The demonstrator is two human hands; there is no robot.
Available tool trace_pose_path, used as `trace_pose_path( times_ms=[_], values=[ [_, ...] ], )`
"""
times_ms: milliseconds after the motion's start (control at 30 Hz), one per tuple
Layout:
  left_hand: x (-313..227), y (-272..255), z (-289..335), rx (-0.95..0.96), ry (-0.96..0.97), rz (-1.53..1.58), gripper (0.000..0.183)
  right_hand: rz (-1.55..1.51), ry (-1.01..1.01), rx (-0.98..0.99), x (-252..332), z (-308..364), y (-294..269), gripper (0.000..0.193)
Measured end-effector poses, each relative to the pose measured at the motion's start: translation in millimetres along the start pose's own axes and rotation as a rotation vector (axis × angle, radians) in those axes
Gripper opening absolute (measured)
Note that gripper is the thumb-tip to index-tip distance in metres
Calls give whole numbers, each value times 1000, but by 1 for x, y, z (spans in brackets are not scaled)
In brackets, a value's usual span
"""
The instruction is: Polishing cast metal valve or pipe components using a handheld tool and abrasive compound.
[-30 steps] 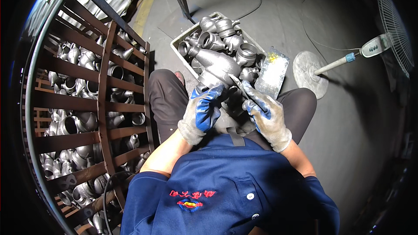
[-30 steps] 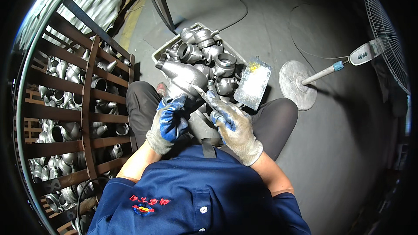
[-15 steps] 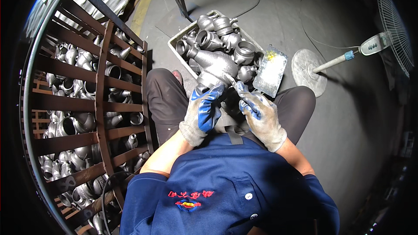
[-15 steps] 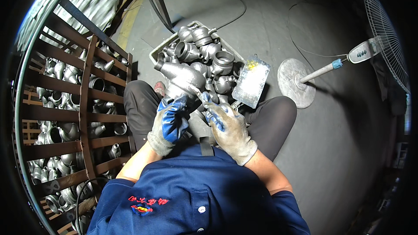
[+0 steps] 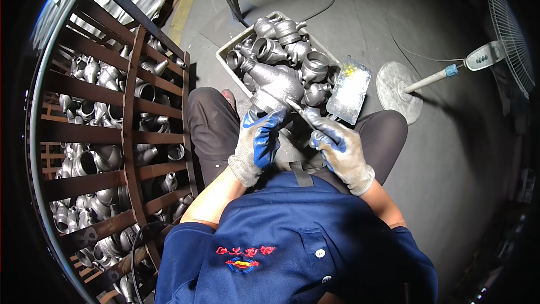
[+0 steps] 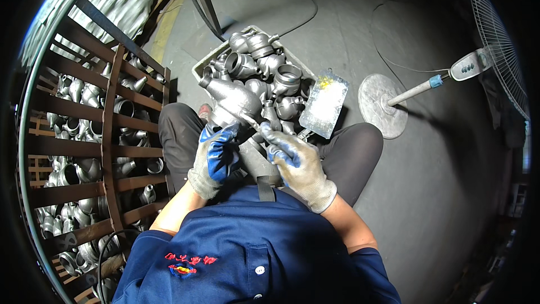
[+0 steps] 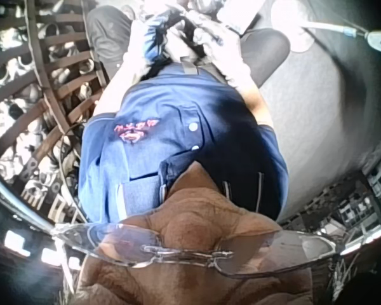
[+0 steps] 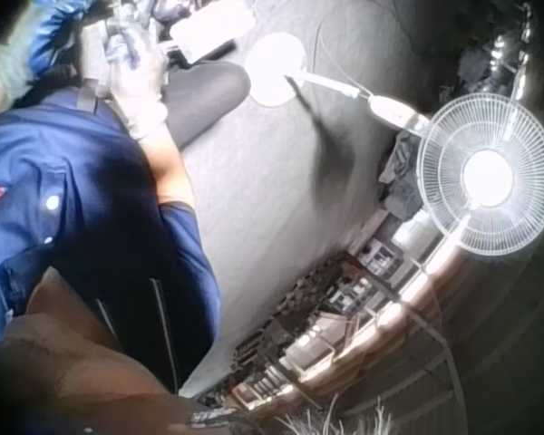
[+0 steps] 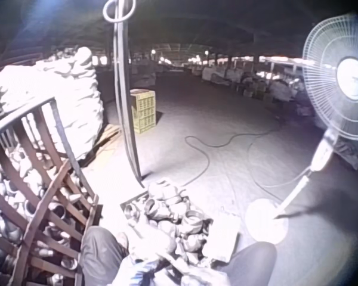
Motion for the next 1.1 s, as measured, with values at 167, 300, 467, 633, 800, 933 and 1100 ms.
trace_pose_path(
  times_ms=[167, 300, 467, 633, 800, 933, 1100],
  values=[
    [37, 18, -1, -232, -535, 978, 37, -203, 111, -121, -8, -3, -22, 47],
    [36, 12, 5, -266, -486, 869, 38, -308, 354, -98, -14, 3, -18, 42],
    [38, 10, 1, -245, -438, 946, 34, -341, 279, -127, -22, 1, -13, 40],
    [47, 9, -1, -187, -590, 765, 36, -332, 213, -131, -26, -7, -17, 41],
    [34, 14, -2, -102, -455, 930, 41, -400, 283, -185, -33, -14, -20, 37],
    [33, 20, -1, 32, -518, 648, 43, -464, 199, -145, -22, -34, -22, 41],
    [20, 28, -1, 79, -460, 542, 37, -318, 23, -133, 4, -62, -22, 48]
  ],
)
Point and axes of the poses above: each hand's wrist, its own z-axis away from the middle knuckle, its own y-axis out of the palm, x = y × z, the point moved 9 cm from there along -z, towards the middle knuckle, and after that the axes turned 3 degrees about z, right-handed, at the moved point
